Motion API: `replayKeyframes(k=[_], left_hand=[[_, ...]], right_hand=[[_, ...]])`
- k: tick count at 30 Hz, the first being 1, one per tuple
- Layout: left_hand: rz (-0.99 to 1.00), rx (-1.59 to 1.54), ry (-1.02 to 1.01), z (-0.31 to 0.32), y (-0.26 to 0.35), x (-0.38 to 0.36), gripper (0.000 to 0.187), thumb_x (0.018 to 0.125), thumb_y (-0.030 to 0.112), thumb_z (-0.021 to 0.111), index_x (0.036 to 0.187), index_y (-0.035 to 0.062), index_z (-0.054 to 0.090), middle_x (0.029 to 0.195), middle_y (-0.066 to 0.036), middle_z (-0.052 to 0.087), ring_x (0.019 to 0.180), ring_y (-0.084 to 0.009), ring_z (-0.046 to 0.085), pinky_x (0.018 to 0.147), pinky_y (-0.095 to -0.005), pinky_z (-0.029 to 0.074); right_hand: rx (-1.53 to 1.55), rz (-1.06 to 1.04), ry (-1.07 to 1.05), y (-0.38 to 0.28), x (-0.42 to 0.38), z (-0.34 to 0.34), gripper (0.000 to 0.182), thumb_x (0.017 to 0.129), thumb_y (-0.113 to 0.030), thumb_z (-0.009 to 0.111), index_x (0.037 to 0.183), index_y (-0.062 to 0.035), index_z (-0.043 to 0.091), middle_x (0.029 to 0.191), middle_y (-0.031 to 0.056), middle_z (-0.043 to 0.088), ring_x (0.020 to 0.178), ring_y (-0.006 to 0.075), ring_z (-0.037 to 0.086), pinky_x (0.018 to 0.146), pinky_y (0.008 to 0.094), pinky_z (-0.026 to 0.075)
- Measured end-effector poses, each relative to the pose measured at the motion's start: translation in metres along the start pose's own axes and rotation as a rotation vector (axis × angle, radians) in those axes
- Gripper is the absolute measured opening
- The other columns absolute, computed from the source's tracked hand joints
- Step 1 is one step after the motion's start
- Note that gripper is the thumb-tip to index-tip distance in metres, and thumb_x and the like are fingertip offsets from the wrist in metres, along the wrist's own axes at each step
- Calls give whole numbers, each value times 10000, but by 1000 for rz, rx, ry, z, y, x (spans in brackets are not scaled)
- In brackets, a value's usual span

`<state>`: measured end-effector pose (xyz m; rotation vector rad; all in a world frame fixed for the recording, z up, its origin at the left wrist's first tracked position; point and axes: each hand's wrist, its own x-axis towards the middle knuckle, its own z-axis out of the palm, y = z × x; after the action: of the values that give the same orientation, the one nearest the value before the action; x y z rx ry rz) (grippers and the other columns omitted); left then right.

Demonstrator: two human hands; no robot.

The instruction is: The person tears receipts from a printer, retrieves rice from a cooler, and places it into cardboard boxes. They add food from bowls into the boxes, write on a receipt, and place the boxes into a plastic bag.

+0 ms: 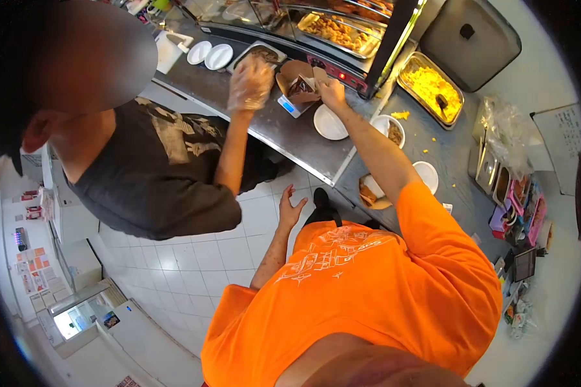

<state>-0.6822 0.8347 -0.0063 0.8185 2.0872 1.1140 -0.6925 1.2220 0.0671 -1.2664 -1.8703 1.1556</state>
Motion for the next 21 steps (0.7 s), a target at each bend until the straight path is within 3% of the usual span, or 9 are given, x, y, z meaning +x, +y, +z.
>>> replayKeyframes(k=[6,8,9,11,13,15,17,19,21], left_hand=[[-71,-47,-46,-33,1,26,650,754,227,766,1299,63,451,1168,-148,586,1031,-290,580,893,-387,469],[-46,-55,-131,-33,11,41,636,754,237,769,1285,62,466,1142,-135,602,974,-279,605,845,-381,488],[-14,-50,-155,-29,15,48,584,760,227,764,1251,55,498,1130,-124,610,959,-259,611,829,-376,487],[71,-55,-213,-19,22,66,566,767,221,759,1256,85,508,1134,-108,609,974,-232,603,812,-370,485],[152,-56,-272,-9,36,82,549,774,215,754,1260,114,518,1137,-91,608,989,-204,595,794,-364,483],[234,15,-369,-2,63,95,541,775,201,751,1255,98,525,1107,-99,618,966,-198,601,802,-352,487],[262,-25,-463,13,71,106,566,753,213,766,1249,87,526,1112,-106,616,985,-213,596,829,-358,478],[304,-72,-547,23,81,105,591,731,226,782,1244,76,527,1118,-113,614,1005,-228,590,856,-364,469],[477,90,-704,32,95,101,809,653,273,827,1320,35,437,1227,-174,541,1121,-307,518,958,-396,411]], right_hand=[[-140,238,7,26,16,28,349,839,-299,558,923,13,690,929,284,649,959,409,630,841,456,485],[28,188,-167,30,13,22,388,829,-324,608,1033,1,664,973,250,664,971,349,647,835,413,500],[24,199,-161,32,7,13,388,829,-324,608,1033,1,664,973,250,664,971,349,647,835,413,500],[99,33,21,18,-21,-21,436,835,-323,648,1139,-13,615,1031,187,672,956,275,659,833,374,509],[89,-104,-32,15,-51,-70,414,864,-266,645,1190,-20,575,1040,142,670,922,221,664,818,346,517],[221,-120,-72,3,-102,-122,300,887,-203,618,1118,-12,607,995,137,674,906,178,659,793,302,518],[96,-20,-37,-20,-158,-169,228,889,-166,607,1050,-7,631,938,152,674,866,136,653,728,274,510],[-198,210,-69,-36,-205,-206,192,889,-159,600,985,2,641,901,184,665,795,139,653,660,279,494],[-352,411,-6,-24,-245,-224,200,884,-177,604,971,-1,643,900,197,659,776,206,651,662,332,486]])
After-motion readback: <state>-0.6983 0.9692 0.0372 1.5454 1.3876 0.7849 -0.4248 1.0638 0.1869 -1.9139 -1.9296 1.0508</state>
